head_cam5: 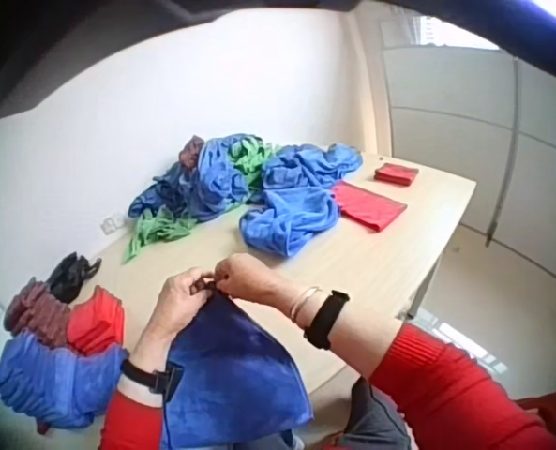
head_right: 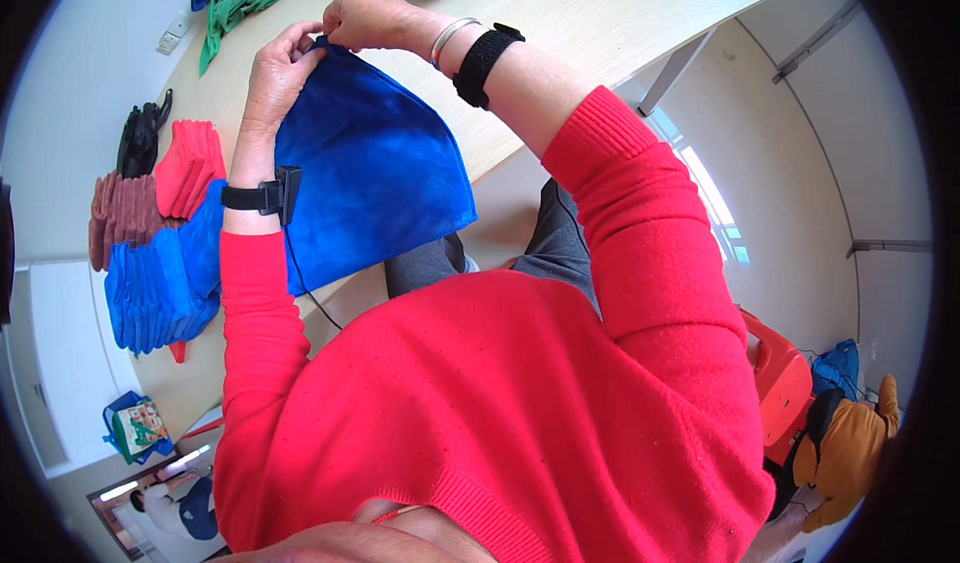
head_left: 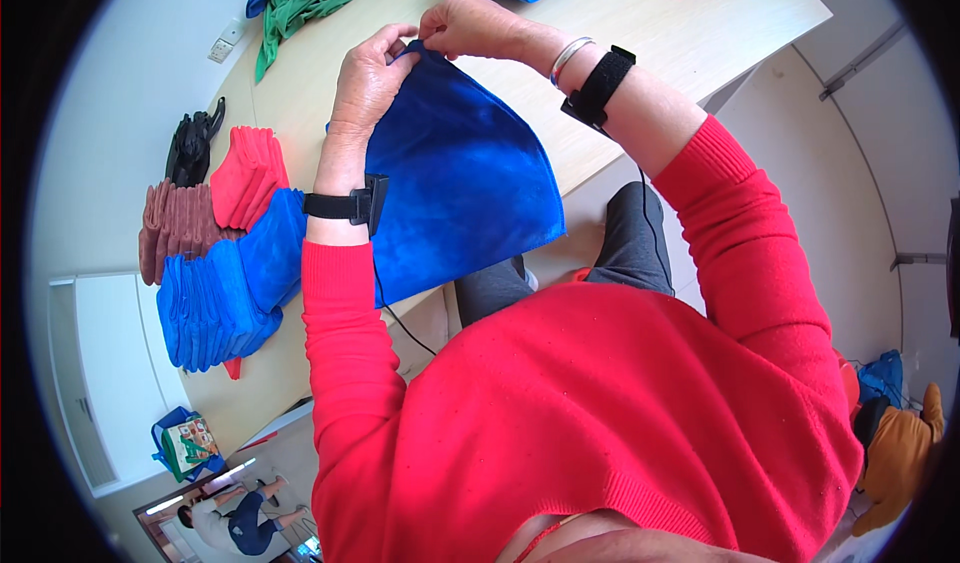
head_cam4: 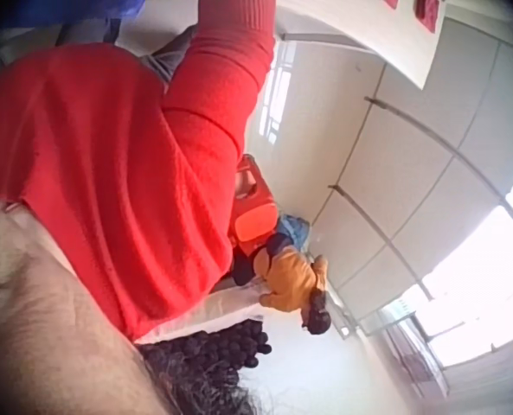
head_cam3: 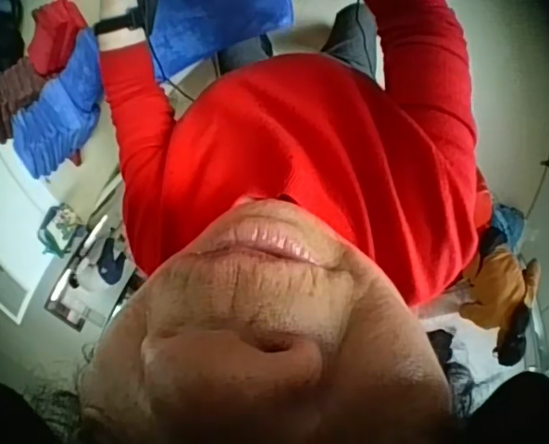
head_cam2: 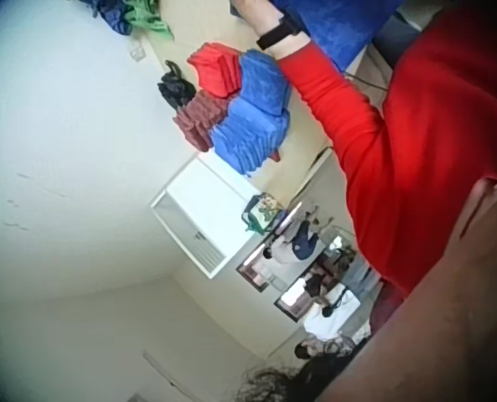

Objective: Folding pieces of blue fabric at a table and stacking them.

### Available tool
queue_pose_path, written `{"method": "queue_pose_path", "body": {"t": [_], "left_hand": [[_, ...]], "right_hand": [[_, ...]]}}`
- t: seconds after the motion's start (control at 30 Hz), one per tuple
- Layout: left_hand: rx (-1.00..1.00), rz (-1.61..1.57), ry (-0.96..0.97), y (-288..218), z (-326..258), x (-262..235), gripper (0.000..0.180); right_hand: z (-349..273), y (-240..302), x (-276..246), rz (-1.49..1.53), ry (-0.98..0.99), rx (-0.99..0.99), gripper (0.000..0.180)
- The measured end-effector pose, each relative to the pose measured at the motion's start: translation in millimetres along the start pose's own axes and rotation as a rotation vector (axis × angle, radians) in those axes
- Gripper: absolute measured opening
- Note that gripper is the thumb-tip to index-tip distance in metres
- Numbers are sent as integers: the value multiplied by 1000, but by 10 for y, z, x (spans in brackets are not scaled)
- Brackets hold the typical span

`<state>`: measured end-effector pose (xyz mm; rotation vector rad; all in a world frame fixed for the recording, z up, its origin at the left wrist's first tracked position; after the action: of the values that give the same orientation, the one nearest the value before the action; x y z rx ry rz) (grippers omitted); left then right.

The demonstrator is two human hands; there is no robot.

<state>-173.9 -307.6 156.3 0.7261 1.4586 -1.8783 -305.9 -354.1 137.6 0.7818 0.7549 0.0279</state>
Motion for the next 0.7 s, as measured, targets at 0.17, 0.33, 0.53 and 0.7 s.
{"method": "queue_pose_path", "body": {"t": [0.17, 0.33, 0.53, 0.7], "left_hand": [[28, 1, -25, 60, -68, -134, 17], [67, -82, -83, 161, -109, -380, 16], [76, -338, -154, 287, -206, -813, 13], [37, -428, -210, 293, -339, -1258, 15]], "right_hand": [[-132, 115, 11, 240, -9, 25, 25], [-533, 125, 191, 322, 64, 145, 33], [-1255, 231, 495, 343, 141, 242, 38], [-1636, 390, 296, 289, 104, 318, 26]]}}
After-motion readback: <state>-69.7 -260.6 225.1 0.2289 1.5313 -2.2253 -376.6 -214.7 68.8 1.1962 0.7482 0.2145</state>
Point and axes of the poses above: each hand's wrist, its own z-axis towards the middle knuckle, its own x-axis out of the palm, y = z × x, the point moved 5 cm from there along z, towards the middle knuckle, and after that the axes turned 14 degrees about -x, right-handed, at the moved point
